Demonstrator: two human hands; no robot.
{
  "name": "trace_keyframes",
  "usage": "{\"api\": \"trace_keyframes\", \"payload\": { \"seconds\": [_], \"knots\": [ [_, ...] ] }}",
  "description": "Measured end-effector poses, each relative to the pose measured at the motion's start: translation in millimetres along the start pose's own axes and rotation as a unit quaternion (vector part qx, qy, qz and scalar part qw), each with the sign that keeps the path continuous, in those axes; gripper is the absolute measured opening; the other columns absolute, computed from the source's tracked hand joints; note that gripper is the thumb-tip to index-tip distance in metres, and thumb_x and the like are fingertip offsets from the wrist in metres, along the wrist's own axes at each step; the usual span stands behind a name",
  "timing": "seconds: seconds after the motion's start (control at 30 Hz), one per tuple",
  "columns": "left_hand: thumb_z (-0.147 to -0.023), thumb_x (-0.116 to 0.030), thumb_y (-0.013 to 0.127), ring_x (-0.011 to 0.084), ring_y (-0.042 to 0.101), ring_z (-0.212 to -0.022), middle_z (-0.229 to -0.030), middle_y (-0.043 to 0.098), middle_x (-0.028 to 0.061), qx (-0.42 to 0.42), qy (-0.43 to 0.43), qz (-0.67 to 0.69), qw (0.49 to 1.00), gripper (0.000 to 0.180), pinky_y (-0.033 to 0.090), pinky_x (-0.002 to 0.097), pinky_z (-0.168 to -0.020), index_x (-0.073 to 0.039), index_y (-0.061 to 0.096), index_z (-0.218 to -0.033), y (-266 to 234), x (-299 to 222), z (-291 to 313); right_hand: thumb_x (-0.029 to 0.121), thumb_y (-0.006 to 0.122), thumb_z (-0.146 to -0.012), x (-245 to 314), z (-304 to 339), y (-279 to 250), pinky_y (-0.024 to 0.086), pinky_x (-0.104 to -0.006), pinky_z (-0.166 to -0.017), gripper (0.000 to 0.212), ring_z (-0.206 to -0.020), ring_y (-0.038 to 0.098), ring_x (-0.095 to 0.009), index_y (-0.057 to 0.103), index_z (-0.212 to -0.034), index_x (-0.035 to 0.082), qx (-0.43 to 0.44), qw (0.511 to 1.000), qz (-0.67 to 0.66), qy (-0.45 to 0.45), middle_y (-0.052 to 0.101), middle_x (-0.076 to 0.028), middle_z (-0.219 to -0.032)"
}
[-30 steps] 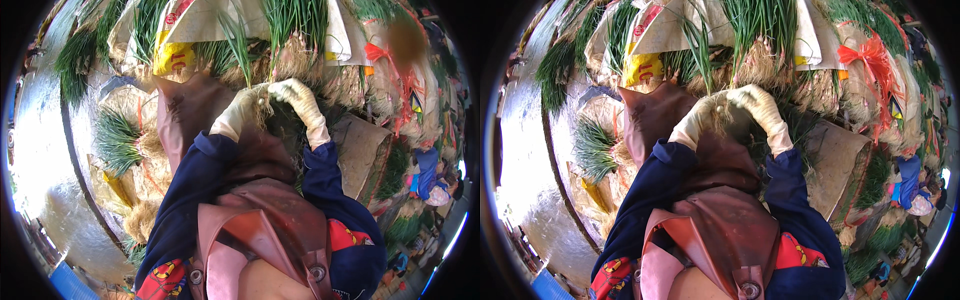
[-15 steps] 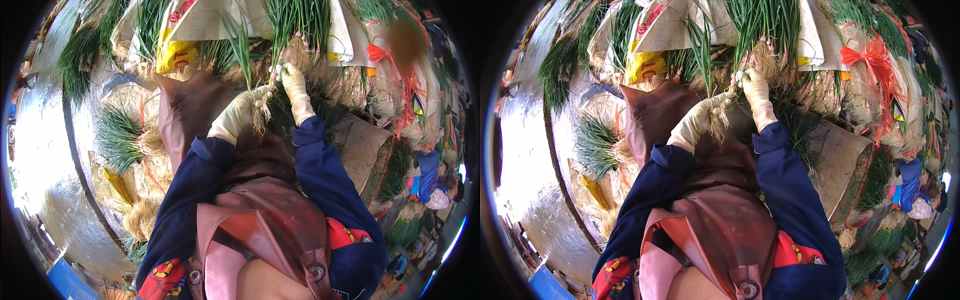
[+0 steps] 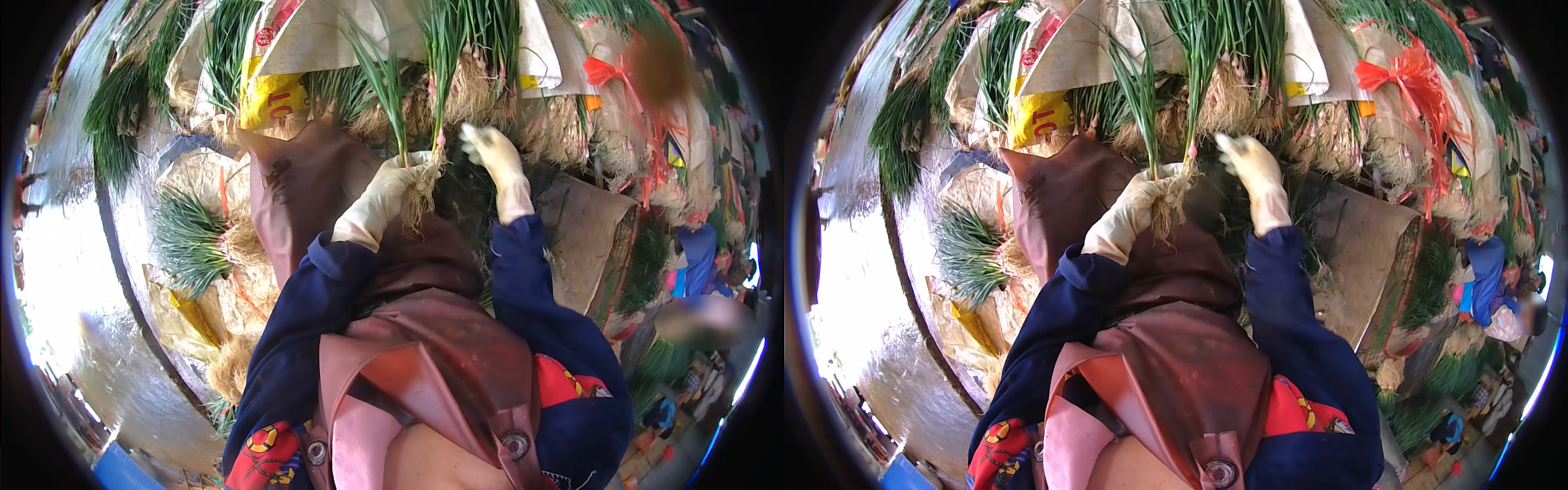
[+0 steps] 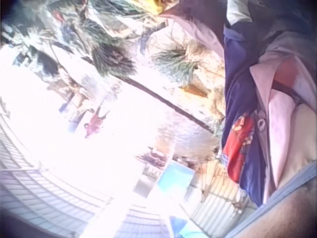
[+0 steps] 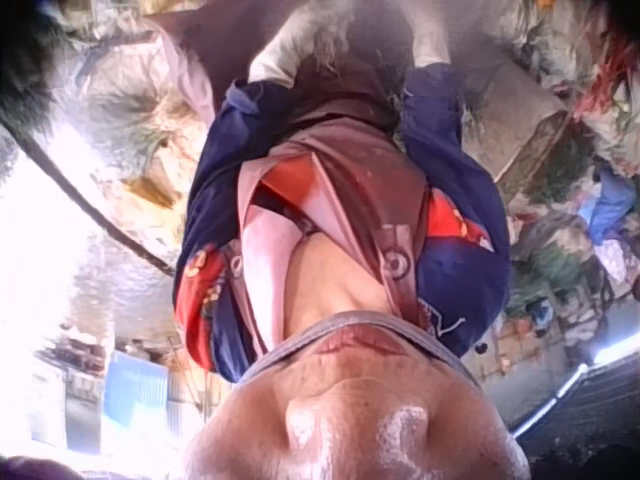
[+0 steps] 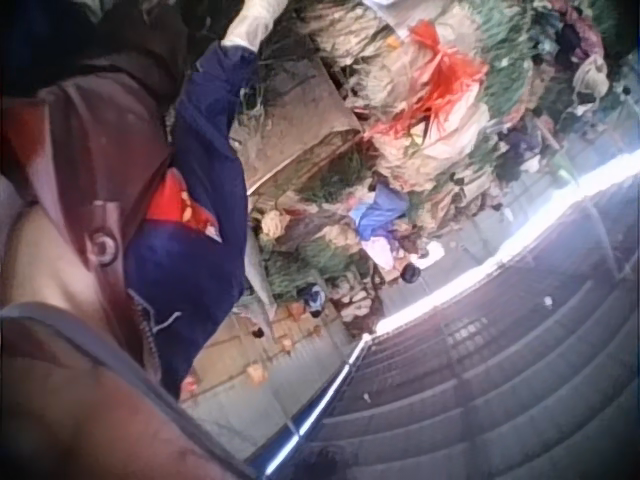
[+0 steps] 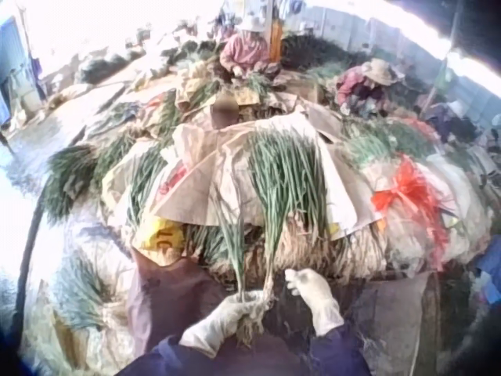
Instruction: The person cleans scallions by removing outer skins and debris from the bulbs and roots by hand. They pick up bunches of scallions, strip away waste, and place the cleaned vegetables onto a pile.
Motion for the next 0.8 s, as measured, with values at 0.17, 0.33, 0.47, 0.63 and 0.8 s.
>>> {"api": "trace_keyframes", "payload": {
  "seconds": [0.17,0.33,0.47,0.63,0.8],
  "knots": [
    [-0.083,-0.004,0.061,0.0104,0.053,-0.06,-0.082,0.062,0.0055,-0.052,0.033,0.039,0.997,0.026,0.045,0.0218,-0.055,0.0,0.058,-0.108,12,-9,6,0.033,0.059,-0.084,42,-16,17,0.039,-0.0235,-0.066,0.026,-0.071,0.057,-0.008,0.066,-0.096,0.011,0.139,0.976,-0.121,-0.113,0.065,0.001,-0.082],
    [-0.086,-0.008,0.059,0.0099,0.051,-0.063,-0.078,0.059,0.0041,-0.111,0.107,0.205,0.966,0.021,0.046,0.0236,-0.06,0.0,0.058,-0.105,-7,-13,15,0.029,0.061,-0.084,33,-10,11,0.038,-0.0187,-0.063,0.026,-0.066,0.052,-0.002,0.067,-0.094,0.007,0.154,0.968,-0.174,-0.095,0.067,-0.002,-0.079],
    [-0.083,-0.008,0.061,0.0182,0.062,-0.081,-0.09,0.065,0.0081,-0.175,0.157,0.056,0.97,0.021,0.052,0.0316,-0.076,0.0,0.059,-0.103,-17,-15,3,0.026,0.063,-0.083,35,12,3,0.041,-0.0211,-0.07,0.024,-0.072,0.054,-0.006,0.067,-0.096,0.007,0.15,0.952,-0.24,-0.12,0.067,-0.002,-0.081],
    [-0.087,-0.011,0.057,0.0138,0.063,-0.072,-0.097,0.066,0.0092,-0.139,0.257,-0.025,0.956,0.02,0.053,0.0248,-0.064,-0.004,0.058,-0.105,-3,-46,18,0.02,0.06,-0.086,32,21,-9,0.039,-0.0273,-0.089,0.022,-0.09,0.058,-0.011,0.065,-0.097,0.002,0.179,0.948,-0.194,-0.178,0.068,-0.005,-0.087],
    [-0.085,-0.007,0.06,0.0108,0.059,-0.065,-0.081,0.065,0.0088,-0.062,0.088,-0.016,0.994,0.019,0.048,0.0209,-0.057,0.001,0.058,-0.103,26,-18,5,0.016,0.06,-0.086,35,5,26,0.043,-0.0257,-0.08,0.017,-0.084,0.058,-0.011,0.062,-0.094,0.001,0.236,0.944,-0.164,-0.163,0.065,-0.003,-0.084]
  ]
}}
Point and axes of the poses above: each hand's wrist, its own z-axis away from the middle knuckle, its own y-axis out of the palm, x = y × z, the point moved 1 cm from there along -z, towards the middle knuckle
